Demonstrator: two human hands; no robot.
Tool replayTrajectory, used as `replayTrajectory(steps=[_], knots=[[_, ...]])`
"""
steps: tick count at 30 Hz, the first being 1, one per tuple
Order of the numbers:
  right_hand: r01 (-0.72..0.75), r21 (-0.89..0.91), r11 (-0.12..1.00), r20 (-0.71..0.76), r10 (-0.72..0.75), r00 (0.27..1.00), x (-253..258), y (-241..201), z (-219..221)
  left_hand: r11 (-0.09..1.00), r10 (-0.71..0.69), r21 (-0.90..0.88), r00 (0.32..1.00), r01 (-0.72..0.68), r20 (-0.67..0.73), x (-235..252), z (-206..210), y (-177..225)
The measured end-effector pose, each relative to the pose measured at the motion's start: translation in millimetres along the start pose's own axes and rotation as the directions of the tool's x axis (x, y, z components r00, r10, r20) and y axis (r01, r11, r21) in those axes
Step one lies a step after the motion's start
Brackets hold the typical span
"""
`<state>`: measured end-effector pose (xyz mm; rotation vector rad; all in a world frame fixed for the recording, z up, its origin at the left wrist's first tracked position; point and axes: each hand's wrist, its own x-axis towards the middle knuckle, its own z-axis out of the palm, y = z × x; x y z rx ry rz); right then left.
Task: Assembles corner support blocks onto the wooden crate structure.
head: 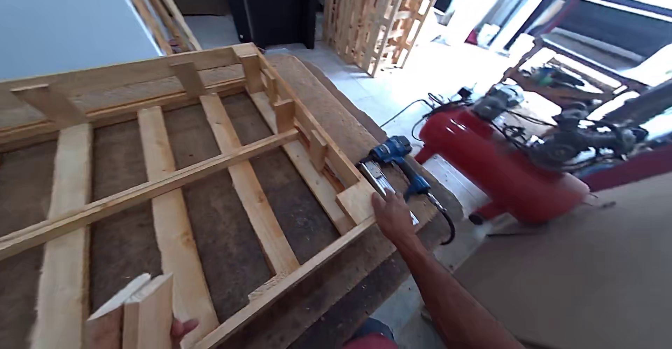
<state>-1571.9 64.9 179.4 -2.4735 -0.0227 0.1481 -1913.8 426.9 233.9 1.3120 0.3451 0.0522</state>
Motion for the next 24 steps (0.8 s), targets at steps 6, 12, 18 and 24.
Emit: replayTrajectory(steps=[6, 12, 18, 24], knots=[[0.392, 0.555, 0.734, 0.229, -0.588, 0.776, -125, -32, -40, 0.944, 0.045, 0.318, 0.989, -0.089, 0.141, 69, 168, -5], [0.004, 0.777, 0.63, 0.354, -0.442, 0.824, -109, 33, -67, 0.735, -0.211, 0.676, 0.964, 0.046, 0.164, 108, 277, -28], [-0.238, 0.783, 0.575, 0.379, -0.138, 0.915, -38, 98, -71, 0.998, -0.06, 0.034, 0.982, 0.055, 0.181, 151, 284, -43], [-0.205, 0.356, 0.912, 0.294, 0.099, 0.951, 37, 157, -49, 0.949, -0.119, -0.31, 0.972, 0.053, -0.2, 164, 279, -31]])
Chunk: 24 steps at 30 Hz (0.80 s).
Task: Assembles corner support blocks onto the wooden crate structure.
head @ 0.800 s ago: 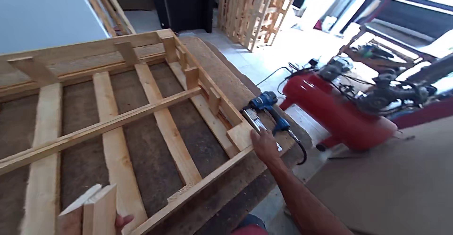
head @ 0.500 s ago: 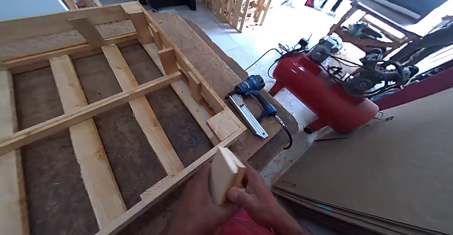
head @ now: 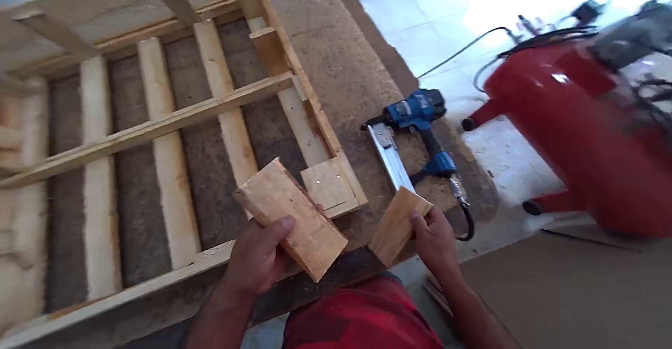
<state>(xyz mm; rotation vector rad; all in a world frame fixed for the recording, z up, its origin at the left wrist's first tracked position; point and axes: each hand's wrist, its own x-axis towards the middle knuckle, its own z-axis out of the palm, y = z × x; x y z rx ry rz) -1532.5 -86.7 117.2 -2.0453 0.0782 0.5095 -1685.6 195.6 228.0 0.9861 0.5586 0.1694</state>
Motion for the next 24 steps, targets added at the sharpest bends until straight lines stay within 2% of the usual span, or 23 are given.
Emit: replayTrajectory(steps=[2, 5, 7, 9, 11, 13, 15, 17, 18, 20, 24], knots=[[-0.025, -0.116, 0.993, 0.065, 0.033, 0.997, 26, 20, 13, 0.999, 0.028, 0.018, 0.998, -0.027, -0.053, -3, 2, 3], [-0.025, -0.179, 0.984, 0.191, 0.059, 0.98, 54, 34, 45, 0.998, 0.068, -0.012, 0.998, -0.068, -0.016, -4, -1, 4], [-0.027, -0.245, 0.969, 0.213, 0.081, 0.974, 64, 33, 61, 0.996, 0.089, -0.023, 0.996, -0.089, -0.017, -5, -2, 6], [-0.005, -0.395, 0.919, 0.246, 0.111, 0.963, 67, 21, 65, 0.992, 0.122, -0.01, 0.992, -0.122, -0.008, -6, -4, 10], [0.07, -0.571, 0.818, 0.3, 0.129, 0.945, 63, 1, 59, 0.987, 0.158, -0.004, 0.987, -0.158, 0.028, -6, -10, 16], [0.156, -0.623, 0.766, 0.333, 0.08, 0.939, 49, -18, 45, 0.979, 0.202, -0.003, 0.977, -0.202, 0.07, -6, -18, 22], [0.254, -0.528, 0.81, 0.319, -0.087, 0.944, 31, -37, 26, 0.965, 0.259, 0.01, 0.96, -0.261, 0.106, -3, -25, 29], [0.425, -0.37, 0.826, 0.231, -0.362, 0.903, 8, -57, 13, 0.947, 0.313, 0.029, 0.937, -0.321, 0.153, 1, -31, 38], [0.521, -0.279, 0.807, 0.174, -0.491, 0.854, -1, -70, 12, 0.937, 0.334, 0.037, 0.923, -0.347, 0.191, 4, -34, 42], [0.659, -0.054, 0.75, 0.143, -0.648, 0.748, -18, -110, 12, 0.928, 0.34, 0.072, 0.908, -0.367, 0.243, 11, -39, 50], [0.757, 0.278, 0.591, 0.27, -0.805, 0.529, -36, -194, 37, 0.927, 0.203, 0.23, 0.911, -0.297, 0.358, 16, -39, 62]])
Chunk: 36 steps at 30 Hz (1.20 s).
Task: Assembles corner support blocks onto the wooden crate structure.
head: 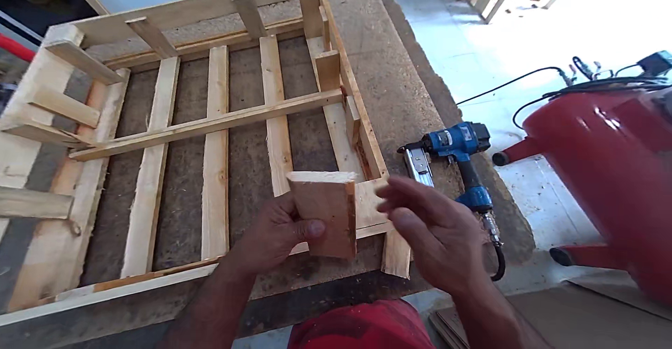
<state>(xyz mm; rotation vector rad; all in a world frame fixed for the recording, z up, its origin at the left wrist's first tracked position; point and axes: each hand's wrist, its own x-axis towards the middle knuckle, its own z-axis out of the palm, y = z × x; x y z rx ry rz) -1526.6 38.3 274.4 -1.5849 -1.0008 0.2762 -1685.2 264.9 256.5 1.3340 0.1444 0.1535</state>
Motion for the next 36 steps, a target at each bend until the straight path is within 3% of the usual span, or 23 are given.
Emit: replayTrajectory(steps=[3, 5, 8, 12, 15, 17, 19, 21, 23, 25, 27, 31, 34, 36], knots=[[0.064, 0.023, 0.998, 0.045, -0.065, 0.997, 34, -10, 24, 0.994, -0.08, 0.085, 0.993, 0.073, 0.085, 3, 2, 6], [-0.077, 0.097, 0.992, 0.042, 0.073, 0.996, 44, -3, 30, 0.987, -0.133, 0.102, 0.988, 0.125, 0.076, 4, 0, 10], [-0.349, 0.353, 0.868, 0.061, 0.351, 0.934, 52, 25, 41, 0.973, -0.226, 0.05, 0.974, 0.225, 0.015, 4, -7, 9], [-0.47, 0.524, 0.71, 0.048, 0.526, 0.849, 52, 51, 65, 0.939, -0.324, -0.13, 0.945, 0.317, -0.034, 6, -9, 3], [-0.52, 0.527, 0.673, 0.034, 0.594, 0.803, 53, 57, 74, 0.884, -0.405, -0.275, 0.913, 0.377, -0.052, 11, -13, 3], [-0.575, 0.391, 0.719, -0.024, 0.632, 0.774, 54, 57, 77, 0.835, -0.472, -0.346, 0.88, 0.427, -0.053, 13, -17, 1], [-0.583, -0.006, 0.813, -0.149, 0.576, 0.804, 53, 54, 76, 0.788, -0.514, -0.419, 0.856, 0.451, -0.045, 16, -22, -3], [-0.374, -0.398, 0.838, -0.182, 0.328, 0.927, 43, 53, 73, 0.746, -0.541, -0.482, 0.84, 0.459, -0.039, 18, -24, -3], [-0.075, -0.556, 0.827, 0.043, 0.119, 0.992, 33, 43, 64, 0.731, -0.578, -0.492, 0.812, 0.473, -0.079, 18, -21, 0], [0.159, -0.532, 0.832, 0.303, 0.012, 0.953, 29, 27, 60, 0.716, -0.602, -0.493, 0.794, 0.493, -0.081, 18, -21, -1], [0.273, -0.425, 0.863, 0.422, -0.078, 0.903, 25, 20, 65, 0.716, -0.614, -0.484, 0.784, 0.503, -0.094, 20, -21, -5], [0.245, -0.329, 0.912, 0.234, -0.173, 0.957, 23, 30, 70, 0.779, -0.58, -0.399, 0.798, 0.483, -0.166, 18, -20, -2], [0.14, -0.167, 0.976, 0.055, -0.132, 0.99, 22, 37, 66, 0.911, -0.389, -0.247, 0.888, 0.33, -0.246, 10, -15, 10], [0.116, -0.024, 0.993, -0.01, -0.116, 0.993, 22, 40, 66, 0.949, -0.301, -0.187, 0.91, 0.255, -0.287, 5, -11, 9]])
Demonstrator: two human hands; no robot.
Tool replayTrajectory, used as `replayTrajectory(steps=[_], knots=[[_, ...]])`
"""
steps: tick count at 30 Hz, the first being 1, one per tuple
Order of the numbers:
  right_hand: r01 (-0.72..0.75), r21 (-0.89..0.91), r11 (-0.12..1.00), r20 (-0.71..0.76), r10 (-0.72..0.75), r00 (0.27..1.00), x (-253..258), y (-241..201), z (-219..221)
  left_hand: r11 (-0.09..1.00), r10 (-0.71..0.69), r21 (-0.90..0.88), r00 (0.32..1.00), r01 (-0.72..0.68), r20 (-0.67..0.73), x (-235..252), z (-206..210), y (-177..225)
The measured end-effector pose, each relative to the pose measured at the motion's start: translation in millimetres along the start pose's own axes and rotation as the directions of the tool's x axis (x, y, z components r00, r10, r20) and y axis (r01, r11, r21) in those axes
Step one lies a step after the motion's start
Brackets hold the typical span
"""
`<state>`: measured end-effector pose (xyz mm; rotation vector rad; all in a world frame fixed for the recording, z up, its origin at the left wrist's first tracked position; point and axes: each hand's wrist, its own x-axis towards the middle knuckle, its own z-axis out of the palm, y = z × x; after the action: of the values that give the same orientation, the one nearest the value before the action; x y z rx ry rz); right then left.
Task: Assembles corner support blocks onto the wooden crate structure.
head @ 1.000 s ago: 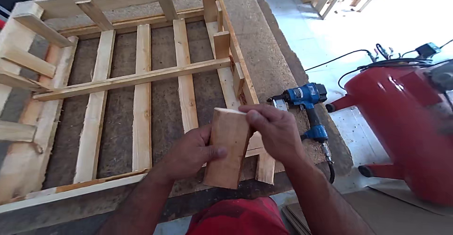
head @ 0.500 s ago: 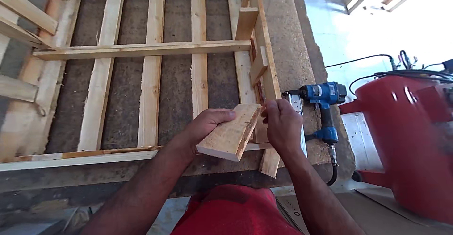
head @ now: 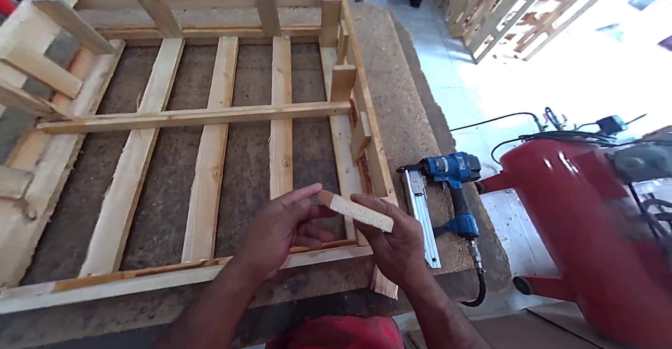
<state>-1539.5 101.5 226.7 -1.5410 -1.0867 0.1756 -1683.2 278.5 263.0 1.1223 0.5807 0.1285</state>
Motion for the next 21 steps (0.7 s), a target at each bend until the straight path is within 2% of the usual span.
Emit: replayTrajectory(steps=[5, 9, 12, 15, 18, 21], knots=[[-0.006, 0.236, 0.972, -0.084, 0.026, 0.996, -5, 2, 3, 0.975, 0.216, 0.062, 0.976, -0.213, -0.038, -8, 5, -14], [-0.009, 0.312, 0.95, -0.15, 0.058, 0.987, -7, 3, 2, 0.919, 0.372, 0.156, 0.927, -0.361, -0.042, -10, 15, -25], [0.01, 0.208, 0.978, -0.244, 0.042, 0.969, -7, 3, 9, 0.84, 0.472, 0.273, 0.88, -0.469, 0.057, -11, 28, -37], [0.059, 0.018, 0.998, -0.274, -0.052, 0.96, -9, 4, 19, 0.738, 0.555, 0.377, 0.821, -0.559, 0.132, -7, 44, -49], [0.101, -0.086, 0.991, -0.282, -0.122, 0.952, -9, 6, 32, 0.652, 0.607, 0.471, 0.781, -0.594, 0.145, -2, 50, -50], [0.105, -0.107, 0.989, -0.262, -0.129, 0.956, -10, 7, 35, 0.602, 0.639, 0.522, 0.757, -0.604, 0.138, 4, 45, -54]])
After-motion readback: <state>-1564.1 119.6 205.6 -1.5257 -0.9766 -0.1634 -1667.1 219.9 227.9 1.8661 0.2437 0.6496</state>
